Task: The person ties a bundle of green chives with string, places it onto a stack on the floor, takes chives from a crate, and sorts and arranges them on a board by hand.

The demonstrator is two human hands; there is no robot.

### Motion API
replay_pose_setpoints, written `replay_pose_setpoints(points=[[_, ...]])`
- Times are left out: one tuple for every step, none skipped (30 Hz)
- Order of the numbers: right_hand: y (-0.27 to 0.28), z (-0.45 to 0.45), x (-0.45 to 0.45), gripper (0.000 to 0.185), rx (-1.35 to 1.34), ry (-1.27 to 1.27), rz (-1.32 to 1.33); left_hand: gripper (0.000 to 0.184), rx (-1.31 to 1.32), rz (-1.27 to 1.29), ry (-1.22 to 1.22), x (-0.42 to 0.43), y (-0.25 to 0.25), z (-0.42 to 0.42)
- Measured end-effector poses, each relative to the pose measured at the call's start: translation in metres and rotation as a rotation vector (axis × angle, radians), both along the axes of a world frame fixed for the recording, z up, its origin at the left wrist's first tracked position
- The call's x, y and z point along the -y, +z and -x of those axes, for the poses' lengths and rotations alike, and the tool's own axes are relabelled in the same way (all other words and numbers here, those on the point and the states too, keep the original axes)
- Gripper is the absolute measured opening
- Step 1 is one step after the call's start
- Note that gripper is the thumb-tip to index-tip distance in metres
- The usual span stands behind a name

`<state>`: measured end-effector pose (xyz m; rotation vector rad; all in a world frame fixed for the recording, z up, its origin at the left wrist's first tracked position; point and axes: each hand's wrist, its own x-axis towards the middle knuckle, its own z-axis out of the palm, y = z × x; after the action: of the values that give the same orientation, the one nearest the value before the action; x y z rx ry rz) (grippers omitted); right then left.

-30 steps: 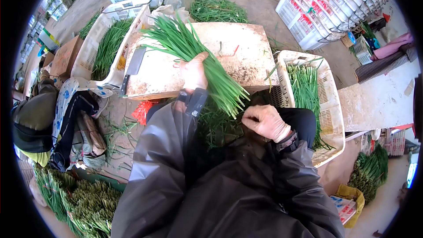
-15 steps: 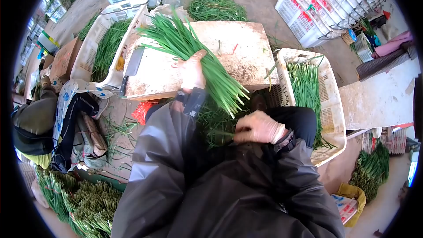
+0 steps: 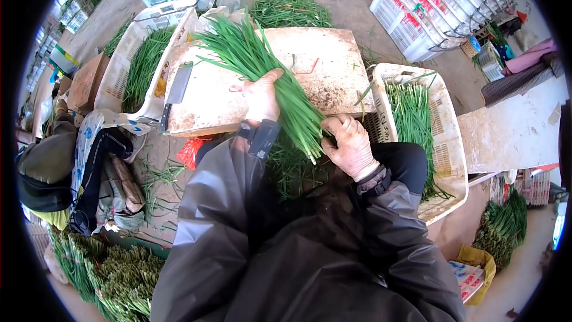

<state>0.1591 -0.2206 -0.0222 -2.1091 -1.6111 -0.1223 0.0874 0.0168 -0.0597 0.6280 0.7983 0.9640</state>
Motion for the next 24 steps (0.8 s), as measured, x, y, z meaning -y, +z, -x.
replay_pose_setpoints(points=[[0.001, 0.001, 0.000, 0.039, -0.023, 0.001, -0.005, 0.057, -0.001, 0.001, -0.011, -0.001, -0.003, 0.000], [0.002, 0.002, -0.001, 0.041, -0.024, -0.008, 0.000, 0.056, -0.001, 0.003, -0.021, -0.003, -0.006, 0.000], [0.004, 0.004, -0.001, 0.042, -0.025, -0.016, 0.005, 0.056, 0.004, 0.002, -0.028, -0.004, -0.006, 0.000], [0.004, 0.004, -0.001, 0.043, -0.026, -0.024, 0.011, 0.056, 0.008, 0.002, -0.036, -0.004, -0.007, 0.000], [0.003, 0.004, -0.001, 0.045, -0.029, -0.033, 0.023, 0.056, 0.013, 0.002, -0.043, -0.004, -0.008, 0.000], [0.001, 0.003, -0.002, 0.046, -0.033, -0.042, 0.036, 0.055, 0.017, 0.013, -0.040, -0.003, -0.005, 0.001], [0.000, 0.002, -0.002, 0.048, -0.036, -0.050, 0.049, 0.055, 0.020, 0.023, -0.038, -0.001, -0.003, 0.000], [-0.001, 0.001, -0.003, 0.048, -0.034, -0.065, 0.061, 0.054, 0.024, 0.033, -0.035, 0.000, 0.000, 0.001], [-0.002, 0.001, -0.004, 0.049, -0.032, -0.080, 0.073, 0.053, 0.015, 0.032, -0.032, 0.001, 0.001, 0.001], [-0.003, 0.001, -0.005, 0.049, -0.030, -0.095, 0.085, 0.052, 0.006, 0.031, -0.030, 0.002, 0.002, 0.001], [-0.004, 0.001, -0.006, 0.049, -0.032, -0.101, 0.084, 0.052, -0.004, 0.029, -0.027, 0.002, 0.003, 0.001], [-0.006, 0.001, -0.007, 0.049, -0.035, -0.107, 0.083, 0.047, -0.016, 0.018, -0.014, 0.003, 0.004, 0.000], [-0.007, 0.001, -0.007, 0.049, -0.038, -0.113, 0.082, 0.043, -0.029, 0.008, -0.001, 0.004, 0.004, -0.001], [-0.009, 0.000, -0.007, 0.048, -0.023, -0.096, 0.048, 0.038, -0.041, -0.002, 0.012, 0.005, 0.004, -0.002], [-0.011, -0.001, -0.008, 0.048, -0.008, -0.078, 0.014, 0.039, -0.034, -0.016, -0.003, 0.005, 0.005, -0.001], [-0.012, -0.001, -0.008, 0.048, 0.006, -0.060, -0.020, 0.041, -0.027, -0.030, -0.017, 0.005, 0.006, 0.001], [-0.013, -0.001, -0.008, 0.047, -0.002, -0.046, -0.031, 0.042, -0.020, -0.044, -0.032, 0.006, 0.007, 0.002], [-0.011, -0.001, -0.009, 0.046, -0.009, -0.031, -0.042, 0.042, -0.028, -0.040, -0.034, 0.005, 0.006, 0.002], [-0.010, -0.001, -0.008, 0.045, -0.016, -0.017, -0.053, 0.043, -0.035, -0.035, -0.036, 0.004, 0.005, 0.001], [-0.010, -0.001, -0.008, 0.044, -0.037, -0.013, -0.074, 0.043, -0.043, -0.030, -0.038, 0.003, 0.004, 0.001], [-0.010, -0.001, -0.008, 0.043, -0.058, -0.008, -0.095, 0.044, -0.039, -0.044, -0.038, 0.003, 0.004, 0.001], [-0.011, -0.001, -0.008, 0.042, -0.079, -0.004, -0.116, 0.045, -0.034, -0.058, -0.038, 0.004, 0.004, 0.001], [-0.011, 0.000, -0.008, 0.041, -0.151, -0.018, -0.110, 0.046, -0.029, -0.072, -0.038, 0.004, 0.003, 0.001], [-0.011, 0.000, -0.008, 0.041, -0.224, -0.033, -0.103, 0.046, -0.009, -0.052, -0.027, 0.006, 0.008, 0.002]])
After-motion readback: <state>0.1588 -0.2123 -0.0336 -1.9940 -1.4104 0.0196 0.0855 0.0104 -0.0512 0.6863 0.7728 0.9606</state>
